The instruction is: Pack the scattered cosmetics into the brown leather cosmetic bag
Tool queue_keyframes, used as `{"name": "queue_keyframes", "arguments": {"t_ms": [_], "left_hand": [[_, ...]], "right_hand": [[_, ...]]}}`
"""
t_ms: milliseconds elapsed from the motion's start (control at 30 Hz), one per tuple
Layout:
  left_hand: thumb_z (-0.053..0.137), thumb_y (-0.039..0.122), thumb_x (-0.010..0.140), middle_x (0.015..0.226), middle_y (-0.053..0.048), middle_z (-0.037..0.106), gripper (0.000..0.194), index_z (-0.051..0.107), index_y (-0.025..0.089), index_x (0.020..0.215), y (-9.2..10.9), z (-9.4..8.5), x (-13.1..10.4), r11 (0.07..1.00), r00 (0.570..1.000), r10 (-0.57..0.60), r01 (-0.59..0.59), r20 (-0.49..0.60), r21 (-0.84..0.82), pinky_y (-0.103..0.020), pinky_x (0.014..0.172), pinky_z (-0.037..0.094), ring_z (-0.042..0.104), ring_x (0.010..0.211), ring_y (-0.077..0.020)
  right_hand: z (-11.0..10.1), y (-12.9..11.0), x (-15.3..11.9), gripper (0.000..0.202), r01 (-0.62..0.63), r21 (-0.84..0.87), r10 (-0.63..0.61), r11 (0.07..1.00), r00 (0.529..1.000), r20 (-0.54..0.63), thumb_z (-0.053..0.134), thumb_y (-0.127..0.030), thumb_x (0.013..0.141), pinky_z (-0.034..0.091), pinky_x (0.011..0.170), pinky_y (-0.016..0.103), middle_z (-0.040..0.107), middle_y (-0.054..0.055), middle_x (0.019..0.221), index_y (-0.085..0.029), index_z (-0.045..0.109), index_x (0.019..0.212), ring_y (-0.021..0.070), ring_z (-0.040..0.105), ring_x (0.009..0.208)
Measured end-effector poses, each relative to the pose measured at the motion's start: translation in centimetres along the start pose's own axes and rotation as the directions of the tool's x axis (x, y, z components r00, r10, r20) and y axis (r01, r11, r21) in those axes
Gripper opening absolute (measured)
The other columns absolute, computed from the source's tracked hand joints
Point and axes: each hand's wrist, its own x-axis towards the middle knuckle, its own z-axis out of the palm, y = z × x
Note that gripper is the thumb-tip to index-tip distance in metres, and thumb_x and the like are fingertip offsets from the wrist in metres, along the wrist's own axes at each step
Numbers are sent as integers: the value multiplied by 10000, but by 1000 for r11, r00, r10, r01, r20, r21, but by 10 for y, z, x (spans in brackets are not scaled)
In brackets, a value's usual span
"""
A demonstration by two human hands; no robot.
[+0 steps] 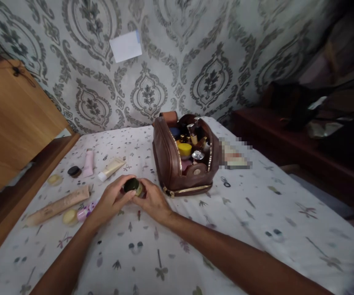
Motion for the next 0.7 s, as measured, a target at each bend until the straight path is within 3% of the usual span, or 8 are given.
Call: {"name": "queue_keyframes", "arguments": {"t_ms": [200,400,500,633,700], "left_hand": [[496,432,959,1376,-110,578,471,476,209,1373,-4,15,-3,985,995,-56,42,-79,-165,-425,1073,440,530,1290,-286],[579,442,917,1397,-118,558,600,356,243,1438,-8,27,-6,909,991,-112,70,-77,-411,-388,960,543,564,1269,-293],[635,426,882,1396,-123,548,611,383,247,1409,-10,29,-5,910,992,-92,49,-84,-412,-388,932,557,587,1231,-294],[686,434,832,1332,-126,582,592,461,224,1337,-12,33,-3,946,986,-113,70,-121,-315,-397,872,577,641,1117,-288],[669,446,835,1285,-125,609,560,487,211,1310,-12,34,-3,958,983,-117,74,-139,-278,-401,853,582,663,1059,-278]], "right_hand": [[-2,-3,-1,329,15,103,-13,995,1000,-25,697,-280,766,450,681,242,654,-6,876,-193,605,1069,153,570,761],[-5,0,-2,326,-7,210,10,978,1000,-13,622,-442,869,490,604,244,653,16,906,-221,537,1093,153,601,717],[-8,-4,-5,352,-42,261,32,965,999,42,549,-471,916,518,587,250,649,28,968,-231,489,1166,147,619,702],[-13,-11,-8,342,-33,209,28,977,999,25,555,-441,916,552,682,277,644,33,1000,-235,477,1177,169,646,821],[-12,-12,-8,339,-58,226,49,972,998,49,547,-443,920,553,641,275,637,31,978,-238,466,1178,164,644,773]]}}
